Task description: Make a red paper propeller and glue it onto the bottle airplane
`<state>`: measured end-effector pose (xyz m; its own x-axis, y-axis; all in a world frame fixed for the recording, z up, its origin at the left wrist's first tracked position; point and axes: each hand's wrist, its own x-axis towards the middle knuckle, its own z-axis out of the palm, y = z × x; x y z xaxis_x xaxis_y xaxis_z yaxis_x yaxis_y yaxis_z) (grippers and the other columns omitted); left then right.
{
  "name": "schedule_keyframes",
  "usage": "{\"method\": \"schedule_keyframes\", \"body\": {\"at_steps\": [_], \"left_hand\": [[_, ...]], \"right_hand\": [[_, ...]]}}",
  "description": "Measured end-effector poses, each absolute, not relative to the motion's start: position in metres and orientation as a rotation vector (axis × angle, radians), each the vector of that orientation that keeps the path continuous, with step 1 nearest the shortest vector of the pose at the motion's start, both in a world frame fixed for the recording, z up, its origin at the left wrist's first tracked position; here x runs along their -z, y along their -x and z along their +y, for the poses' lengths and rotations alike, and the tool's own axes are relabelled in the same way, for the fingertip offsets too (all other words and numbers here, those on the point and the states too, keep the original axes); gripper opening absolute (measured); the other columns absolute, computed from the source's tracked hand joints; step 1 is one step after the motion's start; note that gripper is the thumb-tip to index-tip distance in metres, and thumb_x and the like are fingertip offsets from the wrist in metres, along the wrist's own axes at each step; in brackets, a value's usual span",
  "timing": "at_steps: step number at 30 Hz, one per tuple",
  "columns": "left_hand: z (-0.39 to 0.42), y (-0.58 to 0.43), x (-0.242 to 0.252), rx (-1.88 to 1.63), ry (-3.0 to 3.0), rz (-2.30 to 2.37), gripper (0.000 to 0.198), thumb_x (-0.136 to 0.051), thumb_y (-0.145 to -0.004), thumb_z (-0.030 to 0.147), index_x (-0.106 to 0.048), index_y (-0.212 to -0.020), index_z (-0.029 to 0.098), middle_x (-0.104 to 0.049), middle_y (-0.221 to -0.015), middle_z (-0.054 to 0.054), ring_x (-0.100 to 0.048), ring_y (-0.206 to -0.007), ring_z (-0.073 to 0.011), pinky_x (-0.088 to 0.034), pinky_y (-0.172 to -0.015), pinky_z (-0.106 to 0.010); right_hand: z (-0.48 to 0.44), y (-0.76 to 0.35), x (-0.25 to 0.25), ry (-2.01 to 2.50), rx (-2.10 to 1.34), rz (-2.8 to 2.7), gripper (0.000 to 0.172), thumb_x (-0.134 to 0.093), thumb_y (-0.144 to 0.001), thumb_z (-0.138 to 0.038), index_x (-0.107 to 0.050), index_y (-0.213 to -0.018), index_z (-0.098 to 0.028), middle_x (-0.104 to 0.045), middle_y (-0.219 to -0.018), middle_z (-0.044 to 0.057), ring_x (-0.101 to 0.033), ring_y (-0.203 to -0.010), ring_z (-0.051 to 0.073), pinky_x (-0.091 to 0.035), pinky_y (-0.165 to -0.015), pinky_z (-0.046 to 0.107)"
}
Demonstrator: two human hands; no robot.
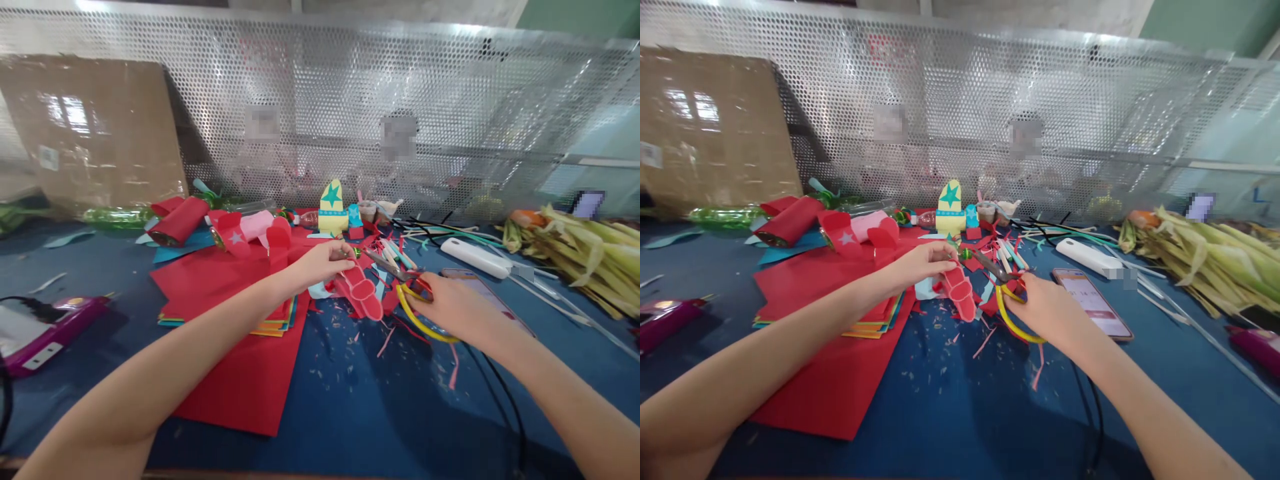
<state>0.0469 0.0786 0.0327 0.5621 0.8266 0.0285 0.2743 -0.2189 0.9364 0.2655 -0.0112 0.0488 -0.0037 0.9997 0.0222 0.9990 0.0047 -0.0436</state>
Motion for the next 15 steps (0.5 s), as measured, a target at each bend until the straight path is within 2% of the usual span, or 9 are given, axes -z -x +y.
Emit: {"method": "schedule_keyframes", "body": {"at_steps": [6,11,15], "left_hand": [[0.085,-0.041,-0.036,-0.649,-1.757,0.915,0.031,-0.055,-0.09,0.032,-0.054,-0.116,0.015,-0.057,-0.115,-0.009,-0.059,-0.096,-0.0209,-0.052,-0.081,-0.041],[0.085,-0.041,-0.036,-0.701,-1.745,0.918,0.032,-0.055,-0.09,0.032,-0.053,-0.117,0.015,-0.057,-0.115,-0.009,-0.059,-0.097,-0.0211,-0.052,-0.081,-0.041],[0.084,-0.042,-0.034,-0.725,-1.739,0.919,0.032,-0.055,-0.09,0.032,-0.053,-0.117,0.015,-0.057,-0.116,-0.009,-0.059,-0.097,-0.0211,-0.052,-0.081,-0.041]], "right_hand": [[0.002,-0.247,-0.047,2.143,-0.1,-2.272,0.028,-0.055,-0.082,-0.037,-0.065,-0.09,-0.012,-0.072,-0.084,0.018,-0.069,-0.078,0.032,-0.043,-0.057,0.032],[0.013,-0.228,-0.045,1.916,-0.194,-2.38,0.025,-0.056,-0.084,-0.037,-0.066,-0.1,-0.02,-0.073,-0.095,0.007,-0.068,-0.088,0.023,-0.046,-0.068,0.026],[0.016,-0.217,-0.037,1.932,-0.217,-2.339,0.029,-0.06,-0.083,-0.035,-0.064,-0.105,-0.016,-0.072,-0.093,0.009,-0.067,-0.081,0.021,-0.048,-0.069,0.029]]}}
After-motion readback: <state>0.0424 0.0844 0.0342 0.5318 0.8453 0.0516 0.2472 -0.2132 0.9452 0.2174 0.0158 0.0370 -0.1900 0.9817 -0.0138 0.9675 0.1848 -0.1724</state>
